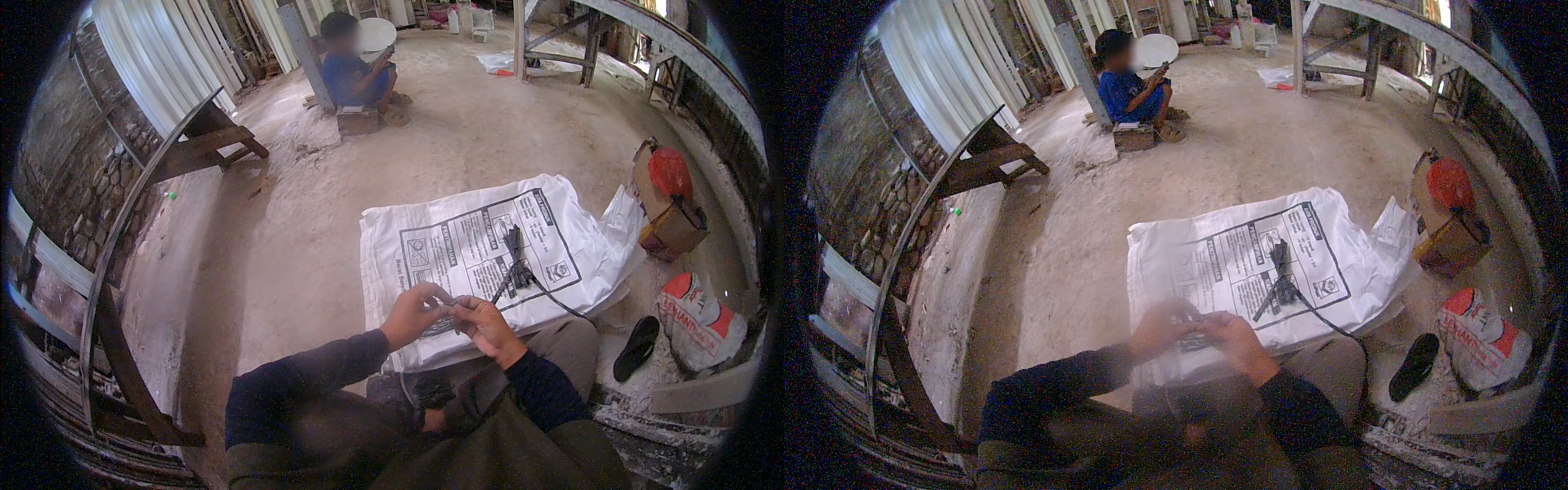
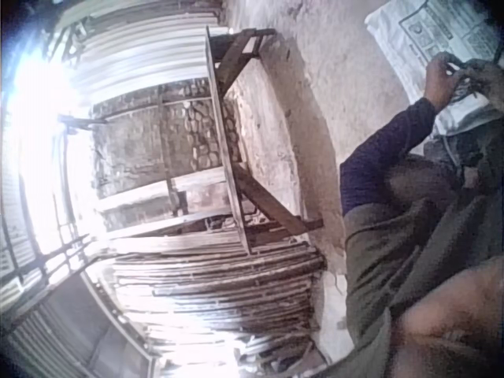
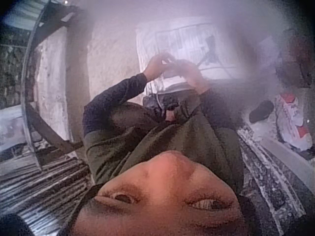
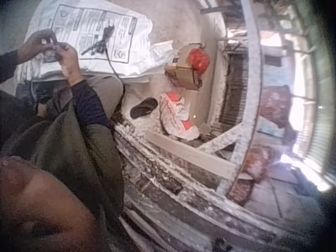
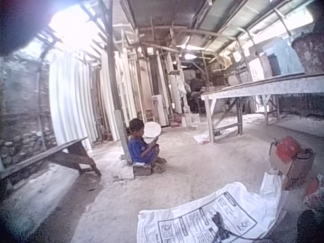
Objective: The person sits on the floor and repeatedly ties black cables into bundles using their hands. They handle the cables one at a time, forming knots and placing the finished bundles on a white sack in front of them.
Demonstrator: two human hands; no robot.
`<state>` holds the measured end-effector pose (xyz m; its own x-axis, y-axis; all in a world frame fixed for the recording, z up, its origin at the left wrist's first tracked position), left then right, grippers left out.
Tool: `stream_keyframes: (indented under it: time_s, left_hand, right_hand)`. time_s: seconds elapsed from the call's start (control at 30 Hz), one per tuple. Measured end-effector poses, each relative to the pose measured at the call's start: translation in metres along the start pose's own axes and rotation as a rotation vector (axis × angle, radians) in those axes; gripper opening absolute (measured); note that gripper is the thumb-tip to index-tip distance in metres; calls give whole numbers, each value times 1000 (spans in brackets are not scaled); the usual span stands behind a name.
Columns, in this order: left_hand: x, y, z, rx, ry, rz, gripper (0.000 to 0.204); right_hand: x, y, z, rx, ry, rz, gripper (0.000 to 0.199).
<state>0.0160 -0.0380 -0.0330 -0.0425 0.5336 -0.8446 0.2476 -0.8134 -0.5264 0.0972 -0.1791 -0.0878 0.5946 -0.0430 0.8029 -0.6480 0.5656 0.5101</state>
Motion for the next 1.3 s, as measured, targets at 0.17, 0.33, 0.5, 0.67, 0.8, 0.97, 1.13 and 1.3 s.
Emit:
stream_keyframes:
  time_s: [0.17,0.33,0.5,0.67,0.8,0.97,1.13,1.3]
  left_hand:
    - [-3,-4,-1,-19,60,-51,11]
    - [-5,-7,0,-11,56,-68,10]
    - [1,-8,-2,82,83,-65,12]
    - [9,-15,-7,150,105,-59,12]
    - [15,-28,-15,49,32,-37,11]
    - [9,-32,-18,-7,35,-30,10]
    - [15,-30,-5,93,-23,-54,10]
    - [36,-13,-5,244,-68,134,19]
  right_hand:
    - [6,8,5,14,-11,-63,18]
    - [7,10,5,2,1,-89,19]
    - [0,4,-1,-27,-104,83,18]
    - [0,1,-3,-116,-273,493,13]
    - [7,10,1,-156,-401,635,10]
    - [1,12,-2,-172,-465,656,10]
    - [-2,5,2,-125,-428,684,14]
    - [-4,1,-3,-89,-380,678,19]
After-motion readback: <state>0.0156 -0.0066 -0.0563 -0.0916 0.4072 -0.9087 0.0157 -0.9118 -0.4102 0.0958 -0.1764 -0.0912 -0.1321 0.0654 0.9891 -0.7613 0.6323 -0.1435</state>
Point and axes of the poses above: each hand's wrist, its own z-axis away from the middle knuckle, its own y-axis out of the palm, x = y × z, the point moved 1 cm from there along -z, towards the middle knuckle, and after that the axes turned 1 degree about y, right-handed, at the moved point
